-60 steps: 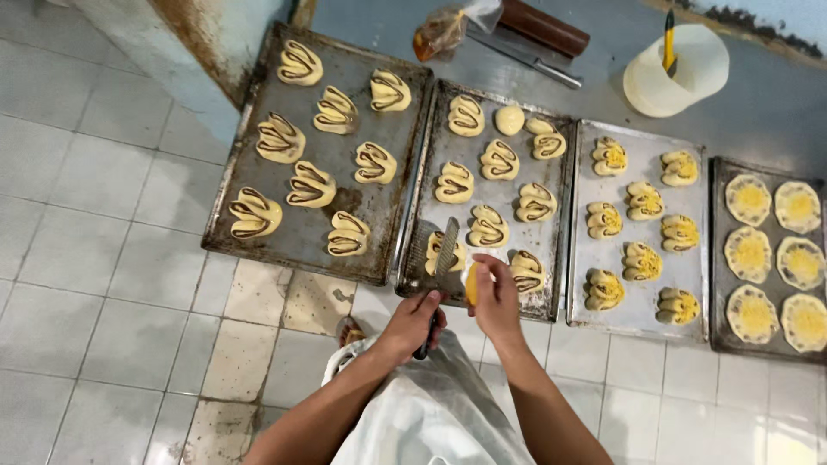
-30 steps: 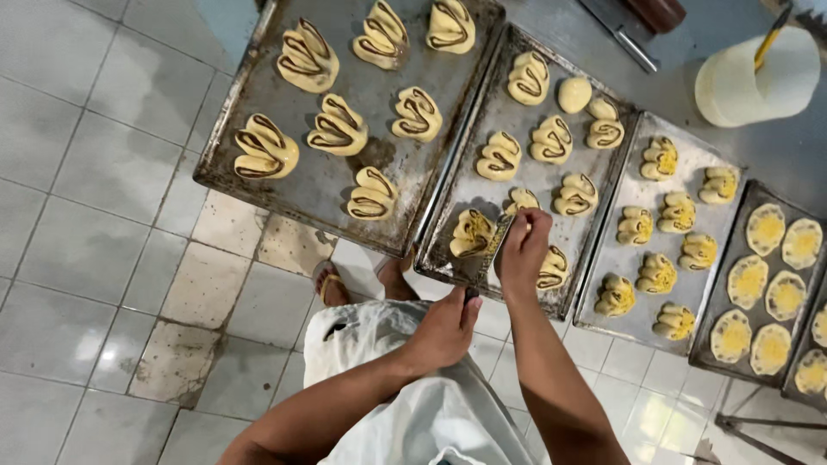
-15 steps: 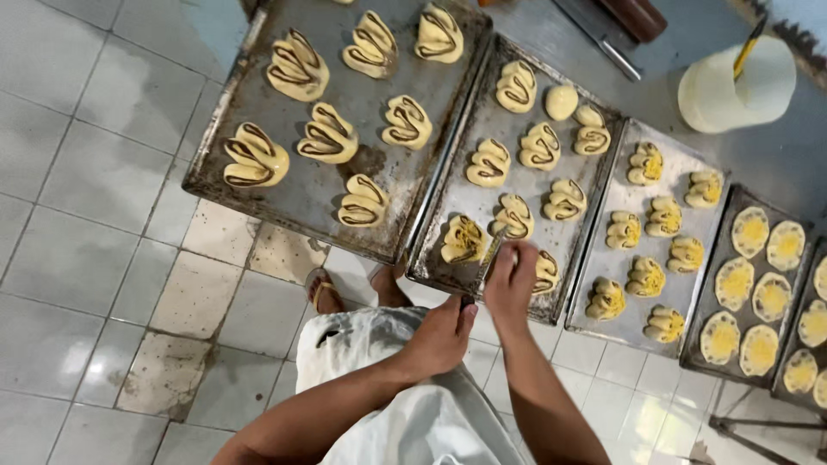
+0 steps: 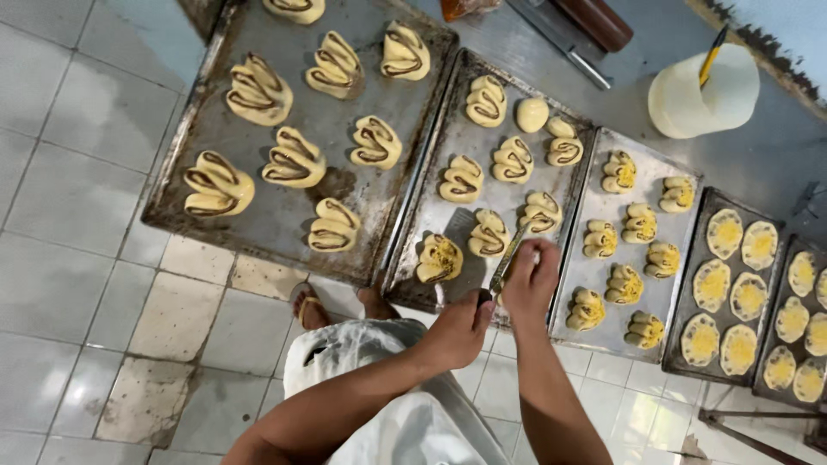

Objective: The person applies an egg wash to dough pastries on metal trays using a brush and then uses a grater to top the pastries with cheese.

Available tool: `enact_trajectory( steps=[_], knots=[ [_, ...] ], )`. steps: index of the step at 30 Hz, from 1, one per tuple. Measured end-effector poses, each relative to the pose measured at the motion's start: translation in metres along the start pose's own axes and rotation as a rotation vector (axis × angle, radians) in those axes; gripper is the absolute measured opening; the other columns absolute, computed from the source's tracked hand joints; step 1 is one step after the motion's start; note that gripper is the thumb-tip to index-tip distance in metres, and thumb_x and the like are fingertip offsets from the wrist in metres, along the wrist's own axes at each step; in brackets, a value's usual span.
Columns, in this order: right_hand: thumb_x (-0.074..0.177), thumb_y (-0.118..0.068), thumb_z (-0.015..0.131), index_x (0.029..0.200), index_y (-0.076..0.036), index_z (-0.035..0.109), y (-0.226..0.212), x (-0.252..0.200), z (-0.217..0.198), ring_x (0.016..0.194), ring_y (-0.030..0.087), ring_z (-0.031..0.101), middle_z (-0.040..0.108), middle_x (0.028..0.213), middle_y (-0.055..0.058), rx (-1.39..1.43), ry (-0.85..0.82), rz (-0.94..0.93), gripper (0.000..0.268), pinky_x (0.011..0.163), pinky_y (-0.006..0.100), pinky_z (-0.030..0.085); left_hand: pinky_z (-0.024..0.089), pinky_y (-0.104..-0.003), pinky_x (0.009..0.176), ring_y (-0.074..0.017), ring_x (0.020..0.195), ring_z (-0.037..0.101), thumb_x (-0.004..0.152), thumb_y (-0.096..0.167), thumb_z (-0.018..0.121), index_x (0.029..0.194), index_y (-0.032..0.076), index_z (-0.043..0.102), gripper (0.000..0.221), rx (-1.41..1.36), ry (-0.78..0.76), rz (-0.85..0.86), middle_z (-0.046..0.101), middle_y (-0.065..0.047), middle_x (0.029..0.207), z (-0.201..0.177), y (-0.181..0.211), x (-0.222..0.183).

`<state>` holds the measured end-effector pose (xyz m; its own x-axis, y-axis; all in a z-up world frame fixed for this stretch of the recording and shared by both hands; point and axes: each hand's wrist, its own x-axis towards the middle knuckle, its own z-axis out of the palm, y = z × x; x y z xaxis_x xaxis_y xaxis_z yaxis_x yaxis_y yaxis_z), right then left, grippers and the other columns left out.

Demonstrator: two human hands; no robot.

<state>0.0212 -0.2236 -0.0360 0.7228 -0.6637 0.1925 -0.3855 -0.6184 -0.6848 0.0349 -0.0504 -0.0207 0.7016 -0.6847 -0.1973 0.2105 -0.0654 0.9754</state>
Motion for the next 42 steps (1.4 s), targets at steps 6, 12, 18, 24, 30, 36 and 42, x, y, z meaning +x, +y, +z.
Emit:
enact_trajectory(
  steps=[6,12,18,24,30,36,42],
  knots=[
    [0.104,-0.010,0.056,0.108,0.002,0.060,0.013,0.031,0.014,0.095,0.029,0.061,0.063,0.101,0.016,-0.100,-0.006,-0.086,0.014,0.087,0.038,0.048,0.047,-0.057,0.076,-0.0512,0.087,0.062,0.109,0.025,0.044,0.108,-0.003,0.054,0.029,0.030,-0.042,-0.114,0.065,-0.030,0.089,0.004,-0.006,0.024],
    [0.107,-0.014,0.056,0.111,0.000,0.060,0.018,0.024,0.009,0.084,0.027,0.056,0.061,0.096,0.014,-0.075,-0.012,0.019,0.015,0.078,0.036,0.047,0.049,-0.057,0.076,-0.0501,0.087,0.064,0.108,0.029,0.045,0.109,-0.003,0.053,0.033,0.088,-0.084,-0.206,0.067,-0.029,0.087,0.015,-0.017,0.023],
    [0.107,-0.012,0.056,0.110,0.001,0.059,0.033,0.035,0.013,0.080,0.024,0.054,0.057,0.094,0.014,-0.137,-0.040,-0.173,0.014,0.073,0.037,0.045,0.048,-0.058,0.076,-0.0504,0.086,0.063,0.108,0.022,0.041,0.108,-0.002,0.058,0.029,0.030,-0.013,-0.016,0.065,-0.029,0.092,0.013,-0.018,0.033],
    [0.106,-0.013,0.054,0.109,0.001,0.059,0.032,0.022,0.005,0.082,0.024,0.055,0.057,0.095,0.012,-0.097,-0.036,-0.050,0.015,0.074,0.036,0.045,0.045,-0.060,0.072,-0.0517,0.080,0.062,0.108,0.024,0.043,0.109,-0.004,0.052,0.029,0.057,-0.135,-0.111,0.064,-0.030,0.085,0.014,-0.016,0.032],
    [0.109,-0.011,0.053,0.112,0.002,0.060,0.054,0.031,-0.006,0.094,0.024,0.056,0.060,0.104,0.015,-0.150,0.046,-0.069,0.014,0.087,0.037,0.047,0.049,-0.058,0.073,-0.0504,0.082,0.064,0.109,0.028,0.043,0.110,-0.003,0.052,0.032,0.057,-0.121,-0.157,0.066,-0.029,0.084,0.023,-0.019,0.014],
    [0.109,-0.017,0.052,0.117,-0.002,0.054,0.062,-0.018,-0.047,0.094,0.017,0.055,0.059,0.105,0.007,0.123,0.095,0.180,0.017,0.084,0.031,0.048,0.049,-0.059,0.071,-0.0510,0.081,0.065,0.106,0.026,0.046,0.108,-0.003,0.054,0.030,0.016,-0.138,-0.117,0.066,-0.029,0.085,0.033,-0.008,0.005],
    [0.107,-0.015,0.053,0.110,-0.001,0.057,0.069,-0.055,-0.066,0.091,0.020,0.056,0.060,0.097,0.010,-0.043,0.086,0.169,0.015,0.082,0.033,0.047,0.047,-0.060,0.077,-0.0544,0.089,0.063,0.106,0.024,0.046,0.112,-0.004,0.050,0.028,0.036,-0.242,-0.091,0.066,-0.034,0.091,0.063,-0.014,-0.014]
  ],
)
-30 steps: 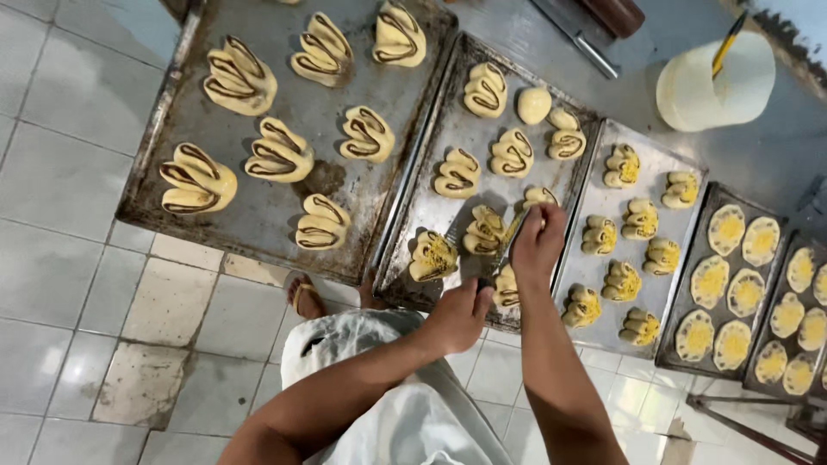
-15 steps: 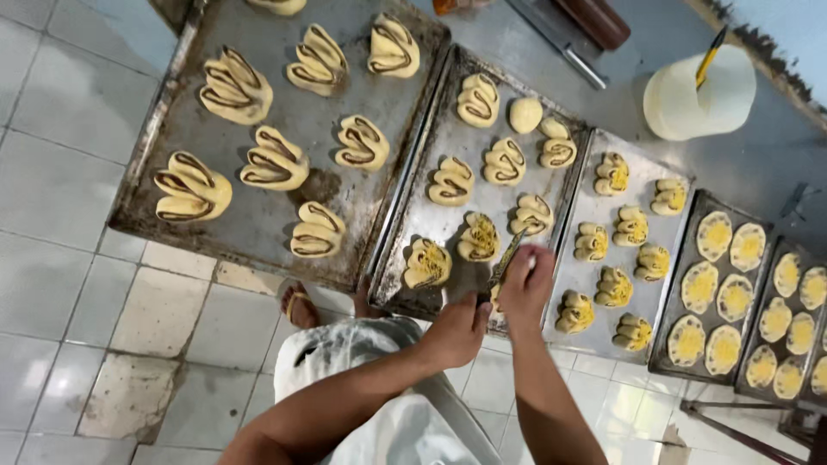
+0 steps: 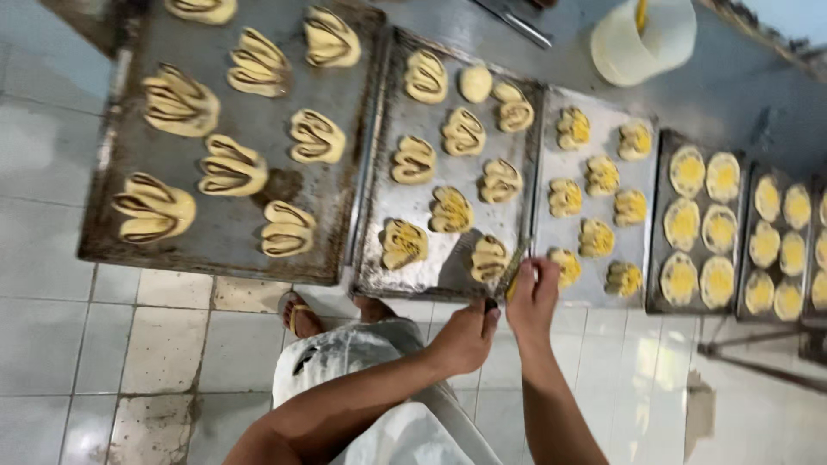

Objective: The person applies an egg wash to dough pastries on metal trays using a brush and then uses a grater to top the pastries with cheese.

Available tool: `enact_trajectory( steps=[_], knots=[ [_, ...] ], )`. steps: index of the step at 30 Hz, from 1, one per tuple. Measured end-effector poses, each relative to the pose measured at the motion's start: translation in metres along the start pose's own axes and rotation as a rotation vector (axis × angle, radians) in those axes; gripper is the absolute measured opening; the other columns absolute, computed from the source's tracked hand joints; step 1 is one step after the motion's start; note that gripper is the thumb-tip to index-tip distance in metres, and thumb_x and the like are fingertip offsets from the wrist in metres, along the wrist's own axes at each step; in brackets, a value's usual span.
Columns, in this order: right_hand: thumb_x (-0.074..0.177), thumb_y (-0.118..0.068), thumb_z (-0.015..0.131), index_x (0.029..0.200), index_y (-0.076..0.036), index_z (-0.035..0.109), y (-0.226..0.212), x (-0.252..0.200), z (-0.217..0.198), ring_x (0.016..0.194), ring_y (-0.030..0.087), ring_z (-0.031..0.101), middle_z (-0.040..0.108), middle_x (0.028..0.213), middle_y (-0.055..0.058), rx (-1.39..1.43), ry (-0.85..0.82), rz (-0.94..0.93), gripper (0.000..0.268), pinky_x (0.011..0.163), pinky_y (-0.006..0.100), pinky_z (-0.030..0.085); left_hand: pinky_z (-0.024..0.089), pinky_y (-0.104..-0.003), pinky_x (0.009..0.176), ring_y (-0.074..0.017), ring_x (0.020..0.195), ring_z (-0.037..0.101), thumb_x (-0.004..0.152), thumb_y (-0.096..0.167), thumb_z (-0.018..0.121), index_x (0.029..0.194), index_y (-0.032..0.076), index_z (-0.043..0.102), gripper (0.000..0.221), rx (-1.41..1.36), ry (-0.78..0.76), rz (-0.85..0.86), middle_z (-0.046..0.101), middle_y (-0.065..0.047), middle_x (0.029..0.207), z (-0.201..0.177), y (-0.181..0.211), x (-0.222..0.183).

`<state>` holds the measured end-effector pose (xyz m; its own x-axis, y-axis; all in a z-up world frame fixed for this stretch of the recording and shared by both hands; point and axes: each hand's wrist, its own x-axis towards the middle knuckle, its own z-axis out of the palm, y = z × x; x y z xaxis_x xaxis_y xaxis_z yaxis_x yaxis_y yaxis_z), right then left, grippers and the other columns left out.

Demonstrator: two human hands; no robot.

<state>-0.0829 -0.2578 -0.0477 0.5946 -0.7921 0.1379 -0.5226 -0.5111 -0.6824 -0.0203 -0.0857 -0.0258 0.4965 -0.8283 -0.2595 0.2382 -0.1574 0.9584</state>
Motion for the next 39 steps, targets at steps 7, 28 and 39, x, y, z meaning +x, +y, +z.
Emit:
enact_trajectory(
  steps=[7,28,39],
  knots=[
    [0.106,-0.013,0.055,0.108,0.000,0.061,0.004,0.018,0.007,0.087,0.024,0.058,0.062,0.095,0.014,-0.151,0.069,-0.268,0.014,0.078,0.036,0.047,0.046,-0.061,0.078,-0.0557,0.091,0.061,0.107,0.023,0.045,0.114,-0.004,0.050,0.028,0.037,0.046,-0.002,0.065,-0.035,0.094,0.013,-0.005,-0.006],
    [0.107,-0.015,0.048,0.112,0.001,0.058,0.020,0.009,-0.008,0.084,0.021,0.058,0.062,0.092,0.012,-0.053,0.038,-0.185,0.020,0.080,0.034,0.049,0.049,-0.059,0.077,-0.0520,0.088,0.065,0.108,0.025,0.045,0.111,-0.003,0.052,0.030,0.020,0.002,-0.062,0.068,-0.031,0.090,0.039,-0.024,-0.011],
    [0.109,-0.019,0.054,0.112,-0.002,0.059,0.016,0.030,-0.021,0.091,0.016,0.055,0.062,0.100,0.007,0.152,0.101,0.036,0.018,0.083,0.031,0.047,0.048,-0.057,0.076,-0.0507,0.087,0.063,0.107,0.024,0.047,0.109,-0.002,0.054,0.027,0.027,0.088,0.095,0.066,-0.030,0.091,0.014,0.013,0.013]
  ],
)
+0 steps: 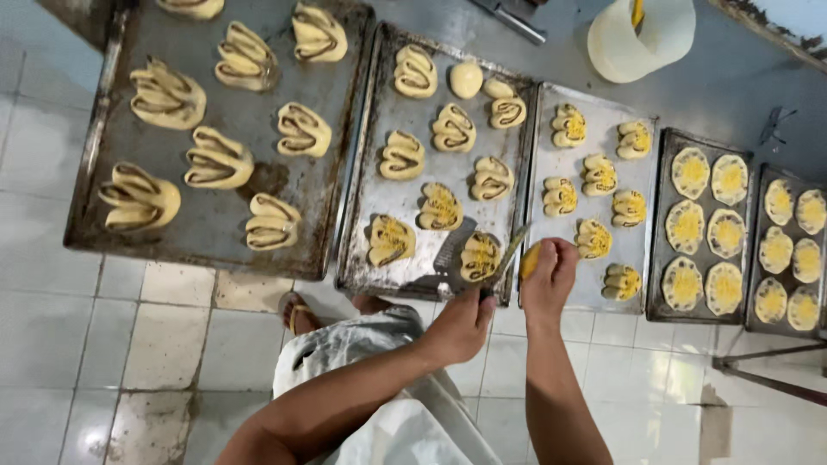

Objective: The person applies an egg wash to dough pastries on metal trays using a brush and then uses a grater to top the pastries with cheese.

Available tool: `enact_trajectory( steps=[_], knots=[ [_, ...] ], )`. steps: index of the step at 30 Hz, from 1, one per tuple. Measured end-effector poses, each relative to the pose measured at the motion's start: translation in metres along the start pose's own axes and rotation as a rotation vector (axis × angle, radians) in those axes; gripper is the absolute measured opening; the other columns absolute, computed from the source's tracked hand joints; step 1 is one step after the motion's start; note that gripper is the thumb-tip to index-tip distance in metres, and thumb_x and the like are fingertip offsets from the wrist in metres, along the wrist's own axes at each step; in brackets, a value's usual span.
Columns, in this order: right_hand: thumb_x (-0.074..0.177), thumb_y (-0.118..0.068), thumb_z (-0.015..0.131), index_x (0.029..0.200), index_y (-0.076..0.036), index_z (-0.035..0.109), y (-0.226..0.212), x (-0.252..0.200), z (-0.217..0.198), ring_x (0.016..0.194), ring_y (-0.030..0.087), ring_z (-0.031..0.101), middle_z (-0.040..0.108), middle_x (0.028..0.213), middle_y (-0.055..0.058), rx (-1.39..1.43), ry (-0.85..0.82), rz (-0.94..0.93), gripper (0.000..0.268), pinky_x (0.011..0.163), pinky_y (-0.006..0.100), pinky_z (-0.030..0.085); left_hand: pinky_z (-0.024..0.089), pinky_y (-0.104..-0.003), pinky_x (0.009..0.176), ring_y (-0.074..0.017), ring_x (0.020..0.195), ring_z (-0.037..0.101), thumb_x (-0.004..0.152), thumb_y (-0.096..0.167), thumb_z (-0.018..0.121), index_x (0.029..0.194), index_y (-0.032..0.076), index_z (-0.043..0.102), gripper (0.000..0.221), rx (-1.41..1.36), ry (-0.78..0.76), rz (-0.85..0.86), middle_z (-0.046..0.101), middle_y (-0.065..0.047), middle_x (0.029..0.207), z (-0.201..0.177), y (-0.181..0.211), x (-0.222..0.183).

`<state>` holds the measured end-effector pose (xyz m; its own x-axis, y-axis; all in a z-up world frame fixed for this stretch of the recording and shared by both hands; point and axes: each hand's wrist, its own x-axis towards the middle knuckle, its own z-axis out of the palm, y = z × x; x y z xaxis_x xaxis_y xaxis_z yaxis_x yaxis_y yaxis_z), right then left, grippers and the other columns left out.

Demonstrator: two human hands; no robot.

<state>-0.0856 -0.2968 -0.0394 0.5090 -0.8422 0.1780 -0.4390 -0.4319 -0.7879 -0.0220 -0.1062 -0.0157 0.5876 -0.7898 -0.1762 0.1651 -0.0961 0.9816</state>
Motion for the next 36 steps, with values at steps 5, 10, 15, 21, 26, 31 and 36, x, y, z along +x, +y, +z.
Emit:
enact_trajectory(
  steps=[5,10,15,21,26,31,36],
  knots=[
    [0.108,-0.015,0.053,0.111,0.000,0.057,-0.010,0.068,0.044,0.093,0.019,0.057,0.060,0.100,0.011,-0.018,-0.100,-0.195,0.015,0.087,0.032,0.049,0.050,-0.056,0.076,-0.0483,0.087,0.066,0.106,0.026,0.044,0.118,-0.002,0.053,0.031,0.010,0.014,-0.087,0.067,-0.028,0.092,-0.004,0.017,0.052],
    [0.108,-0.014,0.054,0.108,0.000,0.057,-0.013,0.120,0.071,0.084,0.021,0.056,0.061,0.094,0.012,-0.086,-0.135,-0.121,0.014,0.081,0.035,0.047,0.050,-0.057,0.080,-0.0517,0.092,0.064,0.107,0.026,0.044,0.127,-0.004,0.051,0.037,0.068,0.082,-0.099,0.067,-0.031,0.097,0.003,0.013,0.087],
    [0.107,-0.012,0.054,0.105,-0.001,0.058,-0.016,0.128,0.077,0.080,0.024,0.057,0.060,0.087,0.014,-0.104,-0.213,-0.255,0.012,0.075,0.039,0.048,0.049,-0.059,0.081,-0.0515,0.092,0.065,0.108,0.027,0.043,0.120,-0.005,0.051,0.035,0.090,0.100,-0.175,0.068,-0.032,0.095,0.006,0.007,0.106],
    [0.107,-0.010,0.051,0.107,-0.002,0.058,-0.010,0.143,0.086,0.081,0.025,0.059,0.061,0.092,0.014,-0.114,-0.206,-0.244,0.010,0.077,0.038,0.049,0.047,-0.061,0.079,-0.0524,0.090,0.063,0.106,0.029,0.042,0.118,-0.004,0.052,0.037,0.158,0.089,-0.222,0.065,-0.032,0.096,0.009,0.004,0.111],
    [0.108,-0.008,0.053,0.104,-0.002,0.058,0.004,0.143,0.078,0.079,0.026,0.057,0.061,0.090,0.014,-0.164,-0.178,-0.214,0.009,0.076,0.037,0.048,0.049,-0.060,0.082,-0.0520,0.091,0.064,0.107,0.032,0.042,0.118,-0.003,0.053,0.038,0.134,0.078,-0.230,0.067,-0.032,0.095,0.015,-0.005,0.117],
    [0.106,-0.005,0.052,0.106,0.000,0.057,0.014,0.143,0.075,0.082,0.024,0.057,0.059,0.092,0.014,-0.155,-0.208,-0.299,0.007,0.078,0.036,0.048,0.049,-0.060,0.083,-0.0520,0.091,0.064,0.107,0.032,0.042,0.113,-0.003,0.053,0.038,0.103,0.020,-0.237,0.067,-0.032,0.094,0.013,-0.002,0.124],
    [0.109,-0.013,0.052,0.107,-0.001,0.059,0.018,0.148,0.075,0.084,0.020,0.055,0.060,0.093,0.011,-0.115,-0.134,-0.118,0.013,0.081,0.033,0.047,0.047,-0.061,0.081,-0.0528,0.090,0.062,0.108,0.033,0.042,0.116,-0.004,0.050,0.039,0.144,-0.037,-0.212,0.065,-0.033,0.093,0.006,-0.002,0.119]
  ],
)
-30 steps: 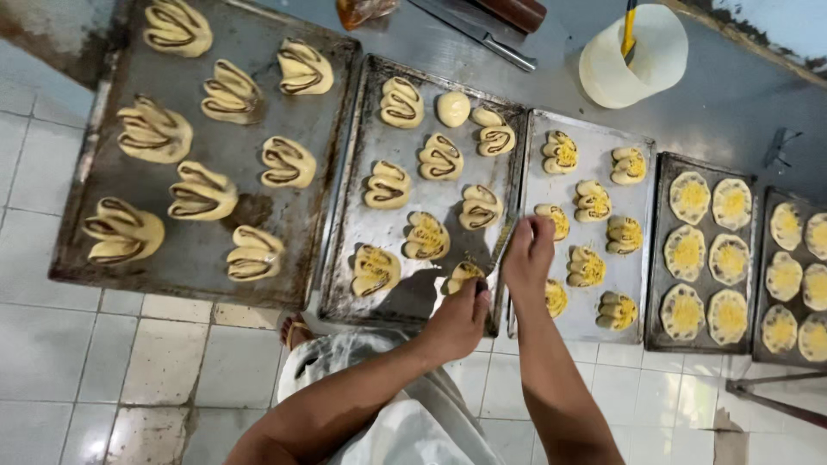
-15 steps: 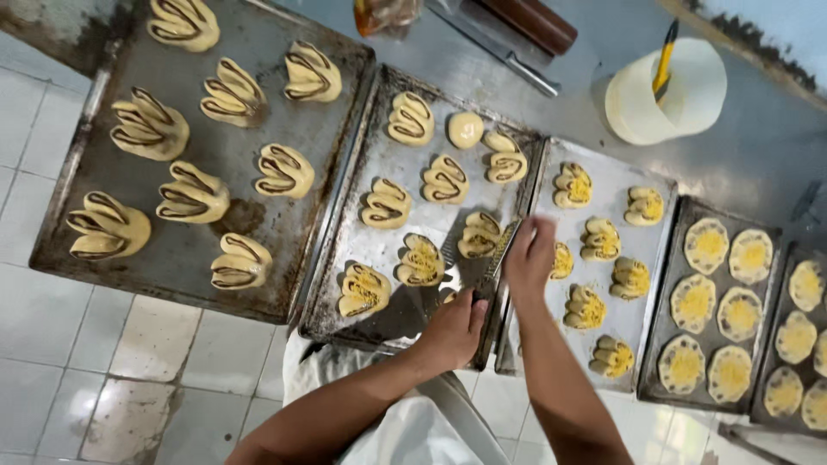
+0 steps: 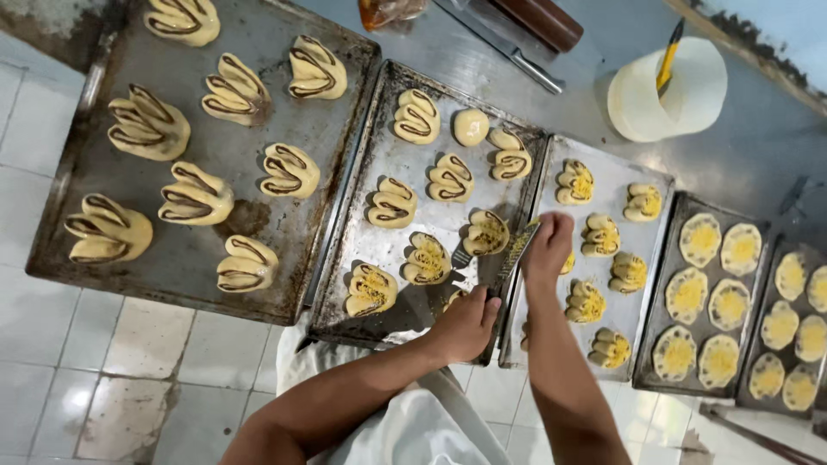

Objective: The person applies an egg wash to dough pastries on metal trays using a brush and then uses a grater to top the pastries with cheese.

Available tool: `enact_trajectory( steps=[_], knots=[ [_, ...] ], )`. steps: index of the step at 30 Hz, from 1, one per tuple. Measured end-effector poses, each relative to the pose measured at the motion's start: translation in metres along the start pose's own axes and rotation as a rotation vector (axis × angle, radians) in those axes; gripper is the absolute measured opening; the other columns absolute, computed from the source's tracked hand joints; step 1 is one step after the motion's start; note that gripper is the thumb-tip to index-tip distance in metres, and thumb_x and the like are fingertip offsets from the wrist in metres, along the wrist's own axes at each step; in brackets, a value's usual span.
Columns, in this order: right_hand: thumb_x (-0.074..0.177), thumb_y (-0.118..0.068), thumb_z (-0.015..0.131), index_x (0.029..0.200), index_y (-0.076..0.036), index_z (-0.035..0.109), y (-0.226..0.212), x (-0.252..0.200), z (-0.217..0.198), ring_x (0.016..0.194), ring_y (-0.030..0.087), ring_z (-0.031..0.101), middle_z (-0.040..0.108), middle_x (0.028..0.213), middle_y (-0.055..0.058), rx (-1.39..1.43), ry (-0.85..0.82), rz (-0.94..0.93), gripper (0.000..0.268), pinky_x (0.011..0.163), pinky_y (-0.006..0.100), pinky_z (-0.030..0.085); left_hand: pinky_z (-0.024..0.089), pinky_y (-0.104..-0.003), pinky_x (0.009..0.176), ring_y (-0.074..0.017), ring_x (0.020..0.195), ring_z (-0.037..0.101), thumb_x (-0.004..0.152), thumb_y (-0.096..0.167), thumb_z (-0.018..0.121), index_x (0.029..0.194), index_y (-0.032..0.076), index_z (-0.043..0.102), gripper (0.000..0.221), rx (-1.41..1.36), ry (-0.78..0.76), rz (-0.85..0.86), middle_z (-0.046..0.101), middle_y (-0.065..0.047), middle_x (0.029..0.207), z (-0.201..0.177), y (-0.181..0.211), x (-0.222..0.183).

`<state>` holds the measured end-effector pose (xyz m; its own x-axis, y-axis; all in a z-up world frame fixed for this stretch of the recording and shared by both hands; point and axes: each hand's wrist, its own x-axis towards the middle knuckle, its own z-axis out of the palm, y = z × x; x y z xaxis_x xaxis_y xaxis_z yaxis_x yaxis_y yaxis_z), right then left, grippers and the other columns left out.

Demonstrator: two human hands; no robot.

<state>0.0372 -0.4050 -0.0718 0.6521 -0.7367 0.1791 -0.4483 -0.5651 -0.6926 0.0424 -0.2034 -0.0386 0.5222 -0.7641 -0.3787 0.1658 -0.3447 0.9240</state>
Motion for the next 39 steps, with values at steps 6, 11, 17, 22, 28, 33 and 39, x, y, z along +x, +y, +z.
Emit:
enact_trajectory(
  steps=[6,11,17,22,28,33,39],
  knots=[
    [0.109,-0.019,0.053,0.109,-0.004,0.059,-0.027,-0.009,-0.002,0.091,0.015,0.055,0.061,0.098,0.005,0.094,0.023,0.085,0.016,0.084,0.031,0.048,0.048,-0.058,0.072,-0.0495,0.083,0.065,0.107,0.029,0.044,0.110,-0.003,0.054,0.034,-0.104,0.062,0.100,0.066,-0.030,0.089,-0.038,0.001,-0.016],
    [0.107,-0.019,0.052,0.109,-0.006,0.059,-0.075,-0.057,0.032,0.082,0.011,0.053,0.059,0.092,0.002,0.242,-0.114,0.199,0.014,0.071,0.028,0.047,0.049,-0.055,0.070,-0.0476,0.078,0.066,0.107,0.029,0.043,0.113,0.000,0.054,0.031,-0.143,0.114,-0.031,0.067,-0.026,0.083,-0.099,-0.005,-0.039],
    [0.108,-0.019,0.053,0.106,-0.005,0.060,-0.145,-0.046,0.109,0.070,0.014,0.048,0.054,0.080,0.006,0.129,-0.250,0.109,0.016,0.064,0.030,0.040,0.049,-0.056,0.069,-0.0488,0.079,0.065,0.106,0.026,0.046,0.113,0.000,0.056,0.029,-0.087,0.288,0.077,0.067,-0.026,0.083,-0.140,-0.022,-0.054],
    [0.110,-0.019,0.051,0.108,-0.002,0.057,-0.154,-0.045,0.129,0.078,0.017,0.055,0.059,0.087,0.008,0.056,-0.153,-0.113,0.018,0.074,0.033,0.047,0.048,-0.058,0.068,-0.0494,0.080,0.064,0.106,0.026,0.047,0.115,-0.001,0.056,0.029,-0.088,0.289,0.071,0.068,-0.026,0.085,-0.149,-0.041,-0.057],
    [0.108,-0.019,0.047,0.108,-0.002,0.058,-0.147,-0.041,0.131,0.070,0.025,0.051,0.057,0.083,0.013,0.005,-0.199,0.005,0.020,0.069,0.040,0.043,0.048,-0.057,0.066,-0.0478,0.076,0.064,0.107,0.026,0.046,0.113,-0.003,0.055,0.030,-0.121,0.193,0.070,0.066,-0.026,0.081,-0.158,-0.044,-0.058],
    [0.107,-0.017,0.048,0.104,-0.002,0.056,-0.154,-0.034,0.131,0.076,0.021,0.054,0.057,0.085,0.012,-0.072,-0.161,-0.130,0.017,0.072,0.036,0.044,0.048,-0.057,0.066,-0.0479,0.075,0.064,0.106,0.024,0.047,0.111,-0.003,0.053,0.028,-0.183,0.174,0.087,0.065,-0.027,0.080,-0.170,-0.030,-0.054],
    [0.110,-0.017,0.052,0.111,-0.003,0.056,-0.113,-0.042,0.126,0.082,0.019,0.054,0.060,0.092,0.006,0.040,-0.146,0.079,0.015,0.078,0.033,0.047,0.049,-0.055,0.067,-0.0471,0.075,0.065,0.106,0.026,0.046,0.104,-0.003,0.054,0.030,-0.203,0.148,0.032,0.066,-0.027,0.080,-0.159,-0.030,-0.060]
  ],
)
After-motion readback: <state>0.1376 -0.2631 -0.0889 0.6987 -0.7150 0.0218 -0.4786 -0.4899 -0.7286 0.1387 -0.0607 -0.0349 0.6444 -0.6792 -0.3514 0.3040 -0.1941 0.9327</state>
